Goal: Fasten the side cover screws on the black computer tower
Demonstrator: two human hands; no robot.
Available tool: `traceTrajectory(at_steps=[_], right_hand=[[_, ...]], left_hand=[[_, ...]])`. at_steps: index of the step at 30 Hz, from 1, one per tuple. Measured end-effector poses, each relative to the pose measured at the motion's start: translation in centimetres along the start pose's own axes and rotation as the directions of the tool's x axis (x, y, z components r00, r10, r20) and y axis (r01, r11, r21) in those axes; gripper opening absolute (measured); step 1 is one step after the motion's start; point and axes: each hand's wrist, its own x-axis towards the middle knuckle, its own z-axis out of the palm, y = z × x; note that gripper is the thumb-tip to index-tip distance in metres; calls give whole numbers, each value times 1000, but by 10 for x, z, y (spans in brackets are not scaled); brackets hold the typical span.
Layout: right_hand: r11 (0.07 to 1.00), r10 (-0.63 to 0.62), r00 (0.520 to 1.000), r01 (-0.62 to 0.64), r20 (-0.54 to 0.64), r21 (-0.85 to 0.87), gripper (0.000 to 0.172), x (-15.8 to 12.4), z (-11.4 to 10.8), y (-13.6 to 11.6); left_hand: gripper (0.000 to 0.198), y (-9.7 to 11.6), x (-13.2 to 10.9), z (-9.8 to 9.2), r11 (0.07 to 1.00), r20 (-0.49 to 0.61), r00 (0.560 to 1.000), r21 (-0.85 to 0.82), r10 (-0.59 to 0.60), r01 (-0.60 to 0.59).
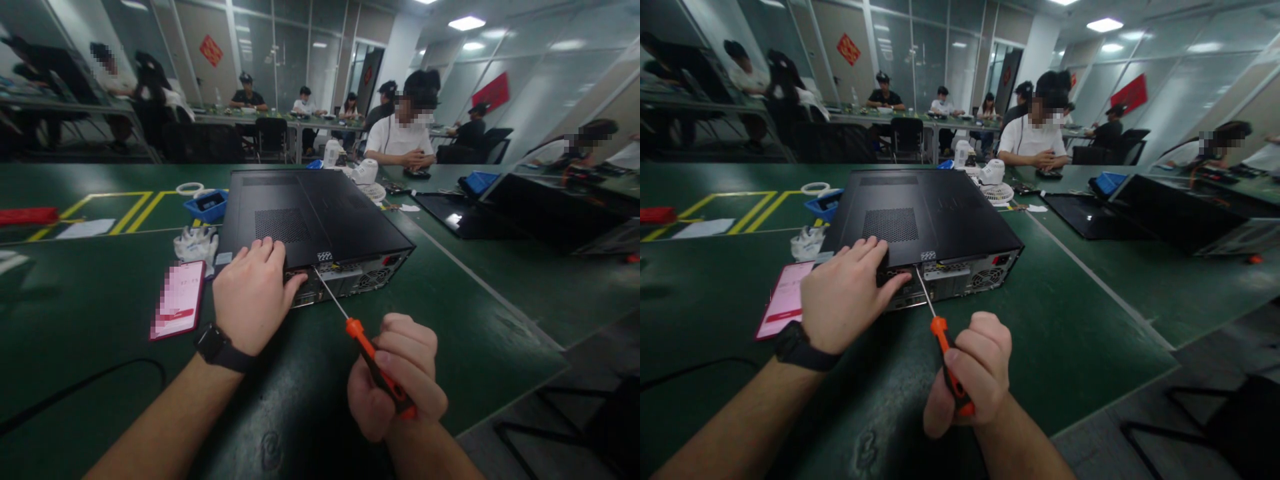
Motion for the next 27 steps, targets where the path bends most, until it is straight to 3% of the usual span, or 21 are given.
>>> traceTrajectory(at_steps=[4,7,14,23,27], right_hand=[[995,-87,973,96,-212,29,15,1,13,4],[993,-108,953,118,-282,17,16,-2,18,8],[995,31,987,-17,-155,95,24,-11,7,0],[999,-19,998,21,-64,26,16,-13,-3,-3],[999,11,996,-8,-90,41,14,-16,1,-2]], left_hand=[[44,0,-1,1,1000,-7,1000,-2,0,0],[44,0,0,2,1000,-11,1000,-4,-5,5],[41,0,0,0,1000,4,1000,-14,-4,4],[42,2,1,-2,1000,17,1000,3,-5,5],[41,1,1,-2,1000,10,1000,4,-4,3]])
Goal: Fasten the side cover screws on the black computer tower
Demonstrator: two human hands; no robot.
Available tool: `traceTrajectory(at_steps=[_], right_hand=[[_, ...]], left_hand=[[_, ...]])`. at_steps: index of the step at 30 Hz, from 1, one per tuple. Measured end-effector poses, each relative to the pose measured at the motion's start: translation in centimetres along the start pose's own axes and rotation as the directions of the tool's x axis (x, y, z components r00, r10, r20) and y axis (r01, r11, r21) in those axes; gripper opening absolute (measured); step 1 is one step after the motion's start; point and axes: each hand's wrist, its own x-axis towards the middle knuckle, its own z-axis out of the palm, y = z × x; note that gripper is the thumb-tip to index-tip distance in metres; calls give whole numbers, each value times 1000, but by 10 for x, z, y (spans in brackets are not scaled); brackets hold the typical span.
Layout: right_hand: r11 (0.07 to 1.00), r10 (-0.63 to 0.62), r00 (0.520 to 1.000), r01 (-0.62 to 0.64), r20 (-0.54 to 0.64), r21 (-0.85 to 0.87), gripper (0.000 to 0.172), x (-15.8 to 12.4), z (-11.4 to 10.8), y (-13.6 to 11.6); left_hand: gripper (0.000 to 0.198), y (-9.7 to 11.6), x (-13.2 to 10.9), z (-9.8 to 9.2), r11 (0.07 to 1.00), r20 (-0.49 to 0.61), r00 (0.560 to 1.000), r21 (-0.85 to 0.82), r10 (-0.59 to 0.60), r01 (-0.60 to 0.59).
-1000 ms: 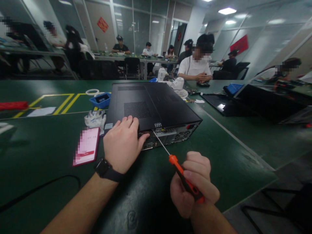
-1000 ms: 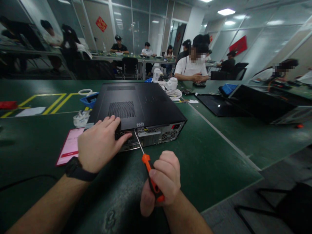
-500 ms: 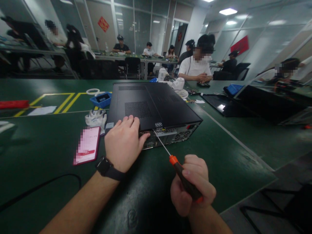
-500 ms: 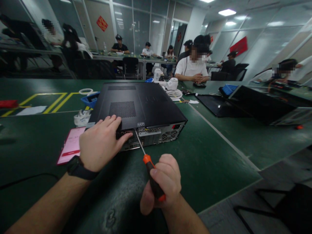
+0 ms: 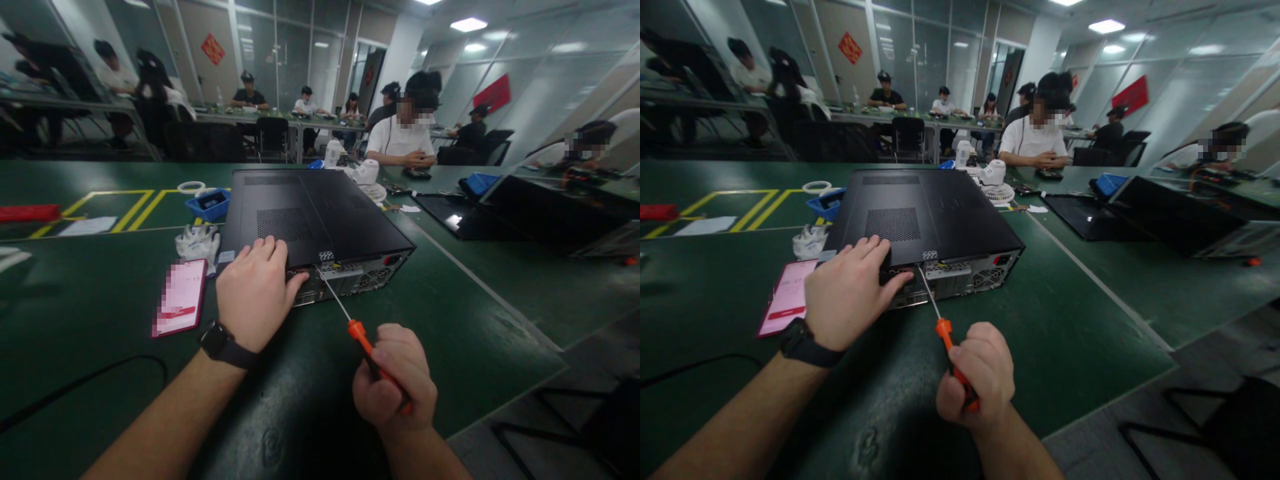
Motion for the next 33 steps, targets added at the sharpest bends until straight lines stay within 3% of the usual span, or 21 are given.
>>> traceTrajectory(at_steps=[6,13,19,26,33], right_hand=[[998,59,998,-59,-6,5,17,1,1,-4],[1000,-11,999,11,-43,-7,15,0,2,0],[999,44,999,-44,-22,-1,19,2,3,-3],[1000,-7,1000,7,-4,-22,17,2,-1,0],[999,34,999,-33,-23,19,19,0,3,-1]], left_hand=[[41,0,-1,0,1000,0,1000,4,-2,2],[40,0,0,0,1000,4,1000,-6,-9,9],[42,0,-1,0,1000,7,1000,-13,-4,4],[43,0,-1,2,1000,-4,1000,-5,-2,2],[41,-1,-2,3,1000,-1,1000,5,2,-2]])
